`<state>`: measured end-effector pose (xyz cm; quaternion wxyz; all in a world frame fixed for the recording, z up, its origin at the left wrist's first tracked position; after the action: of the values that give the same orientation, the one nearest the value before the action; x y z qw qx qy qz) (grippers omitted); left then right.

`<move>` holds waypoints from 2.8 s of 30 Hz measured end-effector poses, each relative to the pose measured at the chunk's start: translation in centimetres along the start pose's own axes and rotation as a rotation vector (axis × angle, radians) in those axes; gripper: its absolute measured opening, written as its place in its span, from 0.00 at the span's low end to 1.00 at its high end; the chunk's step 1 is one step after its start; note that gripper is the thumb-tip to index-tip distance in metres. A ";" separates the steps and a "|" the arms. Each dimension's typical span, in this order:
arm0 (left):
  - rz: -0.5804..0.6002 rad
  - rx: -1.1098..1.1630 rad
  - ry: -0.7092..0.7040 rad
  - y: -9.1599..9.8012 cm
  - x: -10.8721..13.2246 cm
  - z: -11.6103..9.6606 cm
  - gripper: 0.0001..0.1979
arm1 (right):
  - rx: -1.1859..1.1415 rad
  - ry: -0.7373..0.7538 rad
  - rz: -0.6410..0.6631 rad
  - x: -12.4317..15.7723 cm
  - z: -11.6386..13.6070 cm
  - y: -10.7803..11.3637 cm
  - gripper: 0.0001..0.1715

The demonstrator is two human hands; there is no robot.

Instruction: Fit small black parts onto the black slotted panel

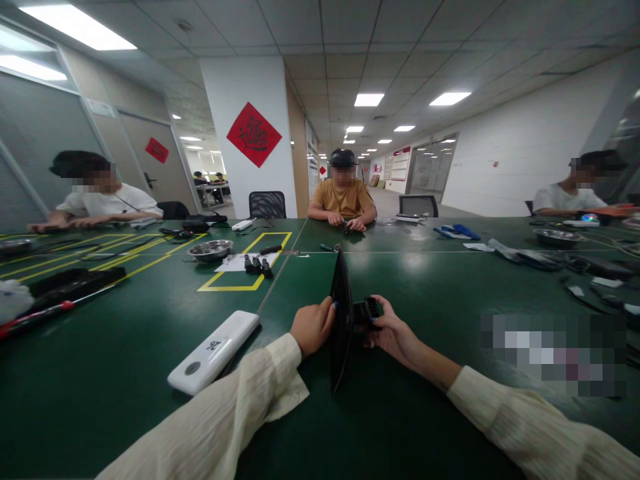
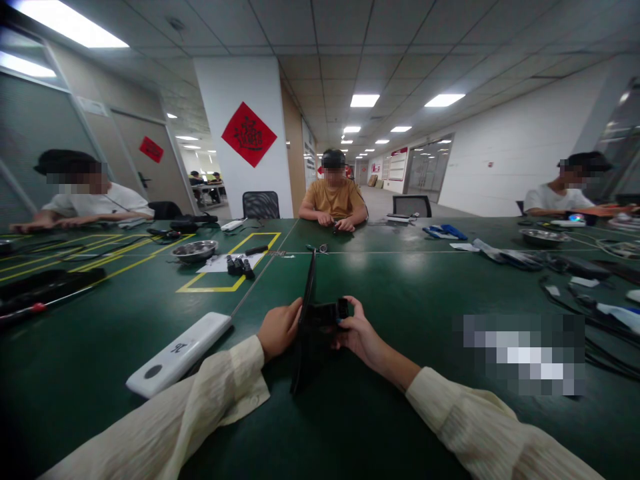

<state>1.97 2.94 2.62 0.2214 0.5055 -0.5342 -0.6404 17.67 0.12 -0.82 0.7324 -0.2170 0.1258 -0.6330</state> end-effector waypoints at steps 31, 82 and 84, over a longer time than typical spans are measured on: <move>-0.030 0.087 0.004 -1.3 -0.2 0.6 0.19 | -0.048 -0.012 -0.036 0.0 0.1 -0.2 0.35; 0.024 0.127 0.052 -0.5 0.0 0.4 0.24 | -0.051 0.000 -0.105 -0.1 0.0 0.1 0.32; 0.025 0.134 0.056 -0.4 0.0 0.4 0.23 | -0.054 -0.002 -0.101 -0.1 0.0 0.1 0.31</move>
<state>1.76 3.23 2.20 0.2097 0.5300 -0.5760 -0.5860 17.74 0.25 -0.89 0.6934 -0.2433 0.1308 -0.6655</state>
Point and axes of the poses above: each hand's wrist, its own x-axis away from the middle knuckle, its own y-axis out of the back of the hand, z = x × y, the point moved 5 cm from there along -x, towards the middle knuckle, and after that the axes turned 11 degrees about -z, right-handed, at the moved point
